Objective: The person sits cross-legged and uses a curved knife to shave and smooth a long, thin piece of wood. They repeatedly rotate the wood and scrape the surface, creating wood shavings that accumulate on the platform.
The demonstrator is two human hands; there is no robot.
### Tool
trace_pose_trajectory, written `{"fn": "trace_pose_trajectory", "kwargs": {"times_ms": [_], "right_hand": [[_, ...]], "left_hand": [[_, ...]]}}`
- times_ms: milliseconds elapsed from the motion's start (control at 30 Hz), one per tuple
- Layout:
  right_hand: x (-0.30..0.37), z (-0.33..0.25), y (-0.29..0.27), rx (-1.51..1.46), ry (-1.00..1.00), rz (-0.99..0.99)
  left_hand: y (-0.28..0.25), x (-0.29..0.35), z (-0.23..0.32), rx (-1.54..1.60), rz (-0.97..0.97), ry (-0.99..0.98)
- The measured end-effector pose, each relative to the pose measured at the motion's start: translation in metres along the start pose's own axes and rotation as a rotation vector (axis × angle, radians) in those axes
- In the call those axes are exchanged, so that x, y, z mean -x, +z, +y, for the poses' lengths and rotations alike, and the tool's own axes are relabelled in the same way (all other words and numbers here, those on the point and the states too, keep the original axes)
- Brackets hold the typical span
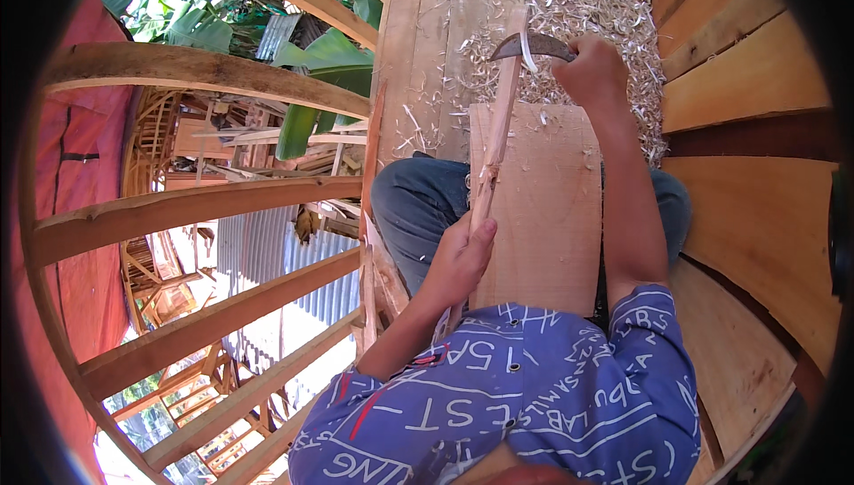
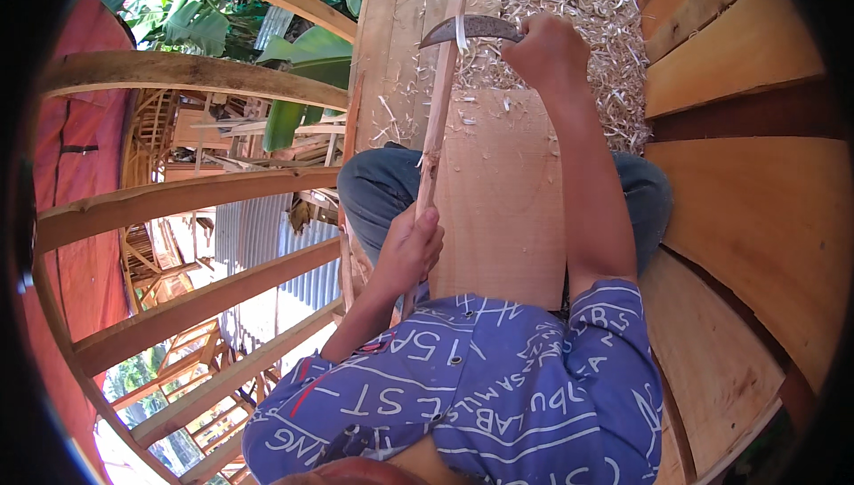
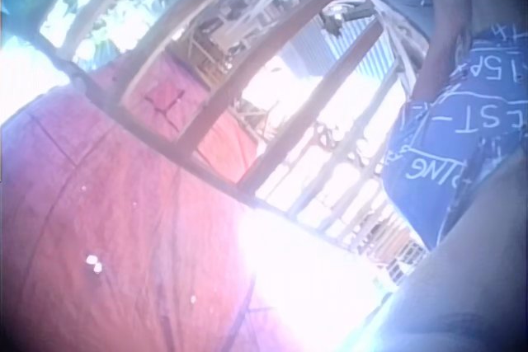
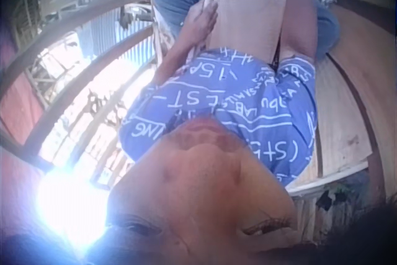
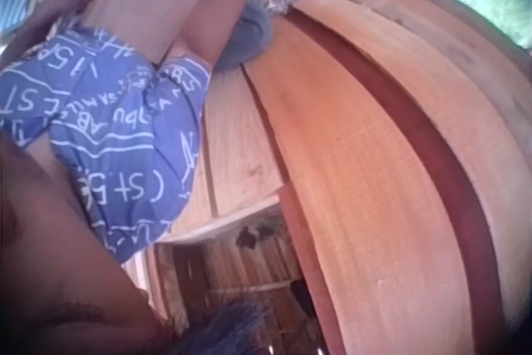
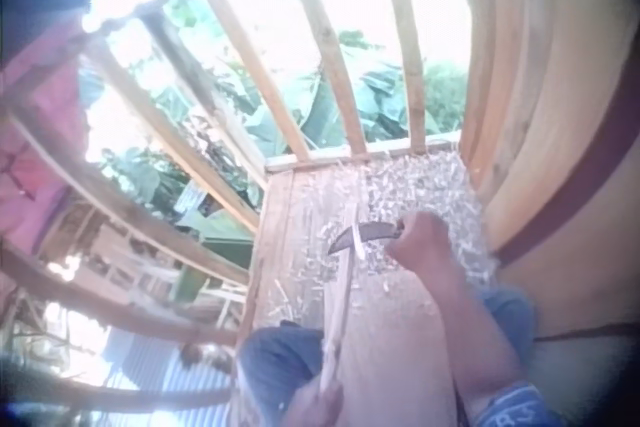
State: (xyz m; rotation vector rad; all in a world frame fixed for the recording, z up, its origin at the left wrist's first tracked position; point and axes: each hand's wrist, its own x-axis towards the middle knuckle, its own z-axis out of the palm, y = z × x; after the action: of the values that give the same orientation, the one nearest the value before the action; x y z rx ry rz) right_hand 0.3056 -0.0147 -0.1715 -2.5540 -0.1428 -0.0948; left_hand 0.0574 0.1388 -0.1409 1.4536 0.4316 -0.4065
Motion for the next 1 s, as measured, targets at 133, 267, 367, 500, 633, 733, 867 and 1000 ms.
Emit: {"fn": "trace_pose_trajectory", "kwargs": {"times_ms": [133,267,367,500,633,733,867,1000], "right_hand": [[-0.01,0.001,0.014,-0.07,0.077,-0.03],[-0.017,-0.003,0.024,-0.139,0.117,-0.06],[-0.015,0.0,0.033,-0.165,0.131,-0.019],[-0.022,0.0,0.036,-0.183,0.116,0.024],[-0.023,-0.002,0.031,-0.144,0.068,0.025],[0.002,0.009,0.021,-0.127,0.083,-0.044],[0.062,-0.014,0.02,-0.162,-0.405,-0.048],[0.001,0.028,-0.003,-0.026,-0.151,0.184]], "left_hand": [[0.0,-0.002,0.003,0.004,0.013,-0.013],[0.003,-0.002,-0.002,0.02,0.034,-0.043],[0.003,-0.003,0.0,0.032,0.053,-0.048],[0.001,-0.003,0.001,0.043,0.051,-0.065],[-0.001,-0.001,0.004,0.076,0.029,-0.069],[-0.007,0.003,0.002,0.133,-0.046,-0.129],[-0.009,0.001,-0.006,0.219,-0.104,-0.116],[0.003,0.007,-0.007,0.148,-0.161,-0.13]]}}
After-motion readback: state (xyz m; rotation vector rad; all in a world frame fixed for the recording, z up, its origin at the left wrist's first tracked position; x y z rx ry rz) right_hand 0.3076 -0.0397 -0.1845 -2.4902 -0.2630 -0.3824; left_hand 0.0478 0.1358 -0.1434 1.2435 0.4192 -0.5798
